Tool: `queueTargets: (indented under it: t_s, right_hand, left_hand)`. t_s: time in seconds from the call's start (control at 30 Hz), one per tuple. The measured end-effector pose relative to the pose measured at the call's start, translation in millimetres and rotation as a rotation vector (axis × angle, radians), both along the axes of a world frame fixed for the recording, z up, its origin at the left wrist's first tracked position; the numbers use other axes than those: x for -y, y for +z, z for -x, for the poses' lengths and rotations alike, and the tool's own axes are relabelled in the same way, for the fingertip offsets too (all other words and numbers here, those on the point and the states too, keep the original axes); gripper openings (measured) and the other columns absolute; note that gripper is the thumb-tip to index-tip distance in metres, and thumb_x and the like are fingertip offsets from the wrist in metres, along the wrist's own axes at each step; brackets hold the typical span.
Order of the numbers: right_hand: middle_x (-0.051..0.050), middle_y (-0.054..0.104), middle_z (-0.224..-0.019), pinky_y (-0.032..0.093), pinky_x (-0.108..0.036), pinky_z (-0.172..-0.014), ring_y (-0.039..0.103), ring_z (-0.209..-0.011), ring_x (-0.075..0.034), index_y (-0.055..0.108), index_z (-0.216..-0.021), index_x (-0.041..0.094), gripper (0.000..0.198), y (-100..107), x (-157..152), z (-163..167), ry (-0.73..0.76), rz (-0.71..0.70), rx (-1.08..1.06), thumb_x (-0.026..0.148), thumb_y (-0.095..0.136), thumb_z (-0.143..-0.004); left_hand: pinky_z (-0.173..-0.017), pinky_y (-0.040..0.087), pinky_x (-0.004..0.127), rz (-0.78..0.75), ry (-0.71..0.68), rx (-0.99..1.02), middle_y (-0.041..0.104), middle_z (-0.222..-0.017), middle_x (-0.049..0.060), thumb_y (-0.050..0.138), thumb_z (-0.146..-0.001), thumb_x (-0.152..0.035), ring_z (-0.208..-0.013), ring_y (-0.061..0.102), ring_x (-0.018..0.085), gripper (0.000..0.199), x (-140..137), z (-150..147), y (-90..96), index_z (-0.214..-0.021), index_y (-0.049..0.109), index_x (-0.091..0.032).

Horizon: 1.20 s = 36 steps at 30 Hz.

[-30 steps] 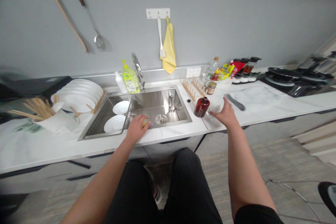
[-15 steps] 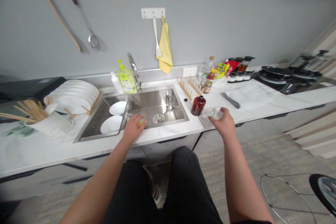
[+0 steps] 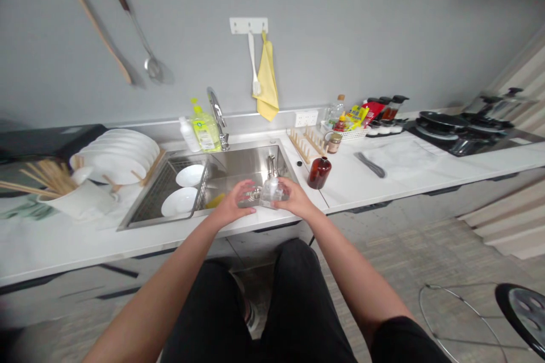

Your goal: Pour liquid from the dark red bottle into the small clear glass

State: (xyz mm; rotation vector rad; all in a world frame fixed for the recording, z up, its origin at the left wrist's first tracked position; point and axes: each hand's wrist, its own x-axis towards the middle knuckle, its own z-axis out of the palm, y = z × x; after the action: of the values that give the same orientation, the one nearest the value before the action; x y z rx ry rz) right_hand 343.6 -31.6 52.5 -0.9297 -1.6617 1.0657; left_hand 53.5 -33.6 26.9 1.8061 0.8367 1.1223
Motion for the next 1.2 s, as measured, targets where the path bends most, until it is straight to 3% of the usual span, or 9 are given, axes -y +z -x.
queueTargets:
  t_s: [0.13,0.3,0.4,0.53,0.63,0.8,0.93,1.13,1.2]
  right_hand:
    - [-0.012,0.078,-0.132,0.061,-0.047,-0.109,0.075,-0.118,-0.03,0.068,-0.138,0.022,0.089,-9.8,-35.1,57.9,0.127,0.068,-0.059,0.056,0.102,-0.063]
    - [-0.013,0.077,-0.137,0.057,-0.043,-0.111,0.072,-0.126,-0.029,0.071,-0.137,0.02,0.071,4.5,-57.0,79.0,0.281,-0.07,0.194,0.052,0.095,-0.078]
    - [-0.014,0.076,-0.137,0.057,-0.038,-0.102,0.072,-0.121,-0.028,0.074,-0.134,0.019,0.065,26.4,-59.6,78.8,0.178,-0.215,0.381,0.05,0.094,-0.081]
    - [-0.012,0.082,-0.103,0.054,-0.034,-0.086,0.076,-0.096,-0.028,0.08,-0.114,0.017,0.054,64.4,-53.0,89.9,-0.087,-0.311,0.77,0.065,0.086,-0.091]
    - [-0.017,0.083,-0.094,0.054,-0.034,-0.08,0.079,-0.092,-0.032,0.084,-0.103,0.016,0.056,87.6,-47.0,106.9,-0.124,-0.318,1.036,0.072,0.077,-0.097]
    - [-0.025,0.085,-0.101,0.057,-0.037,-0.083,0.081,-0.098,-0.037,0.088,-0.105,0.011,0.069,101.8,-47.2,131.7,-0.087,-0.337,1.167,0.076,0.068,-0.101]
    - [-0.026,0.085,-0.102,0.057,-0.037,-0.087,0.081,-0.102,-0.037,0.088,-0.109,0.01,0.056,101.3,-54.2,138.1,-0.044,-0.348,1.174,0.063,0.075,-0.102]
    - [-0.015,0.087,-0.112,0.053,-0.033,-0.088,0.08,-0.104,-0.03,0.088,-0.115,0.018,0.025,107.1,-66.9,125.2,0.176,-0.415,1.138,0.03,0.079,-0.095]
    - [-0.011,0.087,-0.118,0.053,-0.031,-0.088,0.08,-0.107,-0.029,0.086,-0.122,0.021,0.035,110.2,-68.6,120.9,0.247,-0.438,1.102,0.02,0.083,-0.087]
  left_hand:
    - [-0.11,0.063,0.051,0.133,0.023,0.155,0.072,-0.147,0.018,0.107,-0.066,-0.045,-0.132,0.074,0.034,0.098,-23.6,3.5,-12.7,-0.15,0.061,-0.025]
    - [-0.106,0.063,0.049,0.202,0.124,0.26,0.08,-0.127,0.014,0.105,-0.066,-0.049,-0.111,0.08,0.029,0.084,-35.5,21.6,-24.0,-0.136,0.067,-0.021]
    - [-0.109,0.061,0.048,0.168,0.182,0.273,0.079,-0.13,0.014,0.103,-0.068,-0.046,-0.116,0.078,0.028,0.077,-33.9,24.5,-28.6,-0.132,0.067,-0.021]
    - [-0.109,0.062,0.048,0.088,0.294,0.246,0.077,-0.128,0.012,0.103,-0.067,-0.042,-0.12,0.076,0.028,0.074,-33.1,21.6,-34.0,-0.126,0.063,-0.023]
    - [-0.109,0.063,0.049,0.059,0.349,0.231,0.076,-0.126,0.011,0.102,-0.067,-0.041,-0.118,0.077,0.027,0.072,-32.7,20.6,-34.9,-0.124,0.06,-0.024]
    - [-0.108,0.063,0.05,-0.015,0.442,0.141,0.076,-0.127,0.01,0.101,-0.069,-0.041,-0.119,0.076,0.028,0.071,-28.3,22.4,-31.2,-0.126,0.063,-0.024]
    - [-0.103,0.064,0.049,-0.006,0.477,0.104,0.078,-0.124,0.01,0.103,-0.068,-0.042,-0.112,0.078,0.028,0.072,-27.6,22.4,-31.9,-0.126,0.065,-0.024]
    - [-0.101,0.064,0.047,0.033,0.484,0.116,0.078,-0.124,0.01,0.104,-0.067,-0.041,-0.11,0.079,0.027,0.074,-32.6,21.2,-38.6,-0.128,0.066,-0.024]
    - [-0.103,0.064,0.048,0.033,0.48,0.123,0.078,-0.127,0.011,0.105,-0.067,-0.04,-0.112,0.079,0.028,0.075,-33.6,21.1,-40.0,-0.129,0.066,-0.024]
